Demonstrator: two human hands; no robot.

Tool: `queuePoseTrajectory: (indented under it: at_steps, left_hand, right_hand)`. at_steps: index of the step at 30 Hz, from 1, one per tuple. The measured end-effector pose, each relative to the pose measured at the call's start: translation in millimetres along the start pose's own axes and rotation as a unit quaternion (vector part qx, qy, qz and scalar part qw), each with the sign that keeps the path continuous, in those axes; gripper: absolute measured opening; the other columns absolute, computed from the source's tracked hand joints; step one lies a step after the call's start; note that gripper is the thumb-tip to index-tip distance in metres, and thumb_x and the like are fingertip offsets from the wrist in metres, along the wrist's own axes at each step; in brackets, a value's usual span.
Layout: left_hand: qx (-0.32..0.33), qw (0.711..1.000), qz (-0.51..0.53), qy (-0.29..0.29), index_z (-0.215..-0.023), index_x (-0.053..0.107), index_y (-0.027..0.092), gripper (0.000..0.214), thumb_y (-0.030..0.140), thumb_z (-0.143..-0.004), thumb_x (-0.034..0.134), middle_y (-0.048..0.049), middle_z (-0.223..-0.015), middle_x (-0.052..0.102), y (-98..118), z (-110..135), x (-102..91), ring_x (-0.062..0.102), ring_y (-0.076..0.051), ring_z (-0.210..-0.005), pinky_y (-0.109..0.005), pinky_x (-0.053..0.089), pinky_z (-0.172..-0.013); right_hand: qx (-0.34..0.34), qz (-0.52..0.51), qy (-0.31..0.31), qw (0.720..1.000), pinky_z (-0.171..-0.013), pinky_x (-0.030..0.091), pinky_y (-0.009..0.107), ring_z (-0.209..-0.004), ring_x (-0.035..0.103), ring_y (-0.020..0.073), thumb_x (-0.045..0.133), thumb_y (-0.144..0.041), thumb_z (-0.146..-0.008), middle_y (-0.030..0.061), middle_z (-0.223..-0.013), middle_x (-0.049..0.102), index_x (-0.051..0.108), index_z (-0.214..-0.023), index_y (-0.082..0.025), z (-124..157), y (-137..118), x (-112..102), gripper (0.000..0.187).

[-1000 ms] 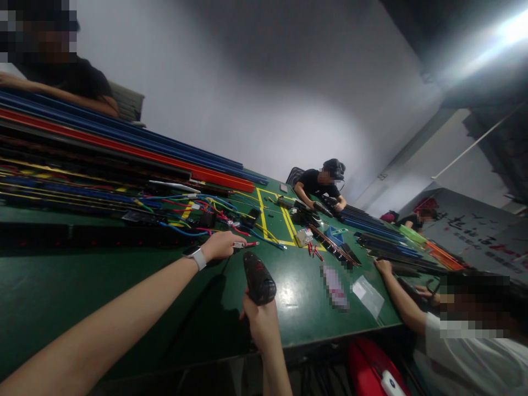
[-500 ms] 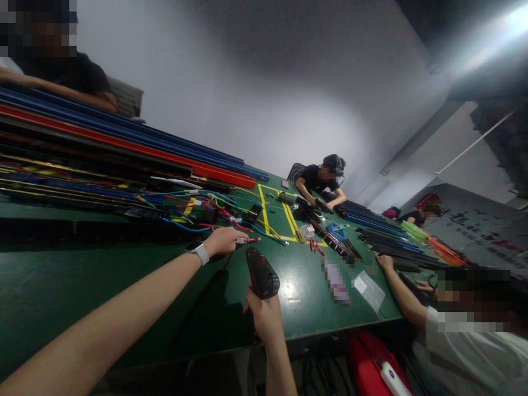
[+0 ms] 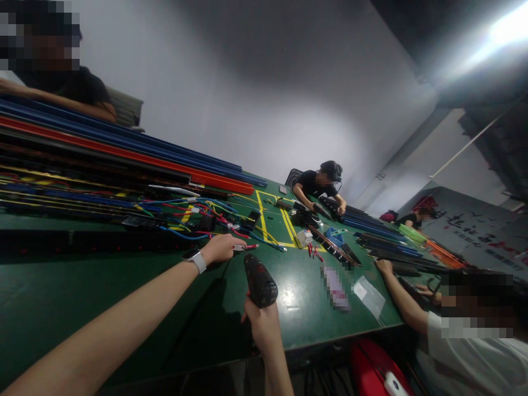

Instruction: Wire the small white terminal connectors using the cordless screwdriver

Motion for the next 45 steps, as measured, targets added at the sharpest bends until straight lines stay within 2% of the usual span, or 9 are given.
queuePoseTrajectory:
  at_steps: [10,17,25,38,45]
  left_hand:
    - [0.003,1.000,-0.011,-0.009,-0.125,0.064,0.045,0.054,0.014,-0.082,0.052,-0.0028,-0.107,0.072,0.8,-0.4,1.2,0.066,-0.022,-0.099,-0.026,0.047,-0.079]
    - [-0.004,1.000,0.009,0.003,-0.125,0.066,0.041,0.048,0.018,-0.084,0.054,-0.0034,-0.110,0.071,-4.0,-1.4,5.2,0.065,-0.021,-0.099,-0.027,0.046,-0.084]
    - [0.005,1.000,-0.009,0.008,-0.127,0.063,0.043,0.053,0.015,-0.084,0.051,-0.0040,-0.106,0.070,-2.7,-1.3,5.3,0.065,-0.021,-0.096,-0.026,0.046,-0.078]
    - [0.023,1.000,-0.004,0.017,-0.127,0.064,0.043,0.054,0.012,-0.084,0.052,-0.0046,-0.103,0.067,-2.7,-0.2,4.7,0.065,-0.020,-0.095,-0.026,0.046,-0.079]
    - [0.024,1.000,-0.005,0.019,-0.125,0.065,0.043,0.053,0.012,-0.083,0.054,-0.0043,-0.103,0.067,-3.4,-0.2,5.1,0.064,-0.020,-0.093,-0.027,0.046,-0.080]
  right_hand:
    - [-0.001,0.030,-0.012,0.999,-0.053,0.043,0.024,-0.055,0.059,0.0152,0.053,-0.016,-0.076,-0.0034,-0.063,0.058,0.062,-0.088,-0.018,-0.2,-2.5,2.0,0.015]
    - [-0.008,0.015,-0.005,1.000,-0.053,0.043,0.024,-0.053,0.058,0.0140,0.054,-0.017,-0.075,-0.0029,-0.068,0.060,0.062,-0.089,-0.017,-1.1,-1.9,2.5,0.016]
    - [-0.005,0.035,-0.006,0.999,-0.052,0.042,0.024,-0.054,0.059,0.0154,0.053,-0.017,-0.077,-0.0034,-0.061,0.059,0.062,-0.090,-0.017,-2.0,5.3,0.5,0.016]
    - [-0.006,0.038,0.005,0.999,-0.051,0.042,0.023,-0.055,0.059,0.0149,0.053,-0.018,-0.076,-0.0006,-0.071,0.062,0.063,-0.091,-0.017,-3.8,9.1,-0.5,0.018]
    - [-0.011,0.038,-0.007,0.999,-0.051,0.042,0.023,-0.054,0.058,0.0154,0.052,-0.019,-0.075,-0.0023,-0.063,0.059,0.062,-0.088,-0.017,-3.3,3.6,2.1,0.017]
Point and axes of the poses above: each hand's wrist, its own z-axis away from the middle knuckle, its own x-axis out of the palm, y = z × x, the point moved 7 cm from there along -z, towards the middle knuckle
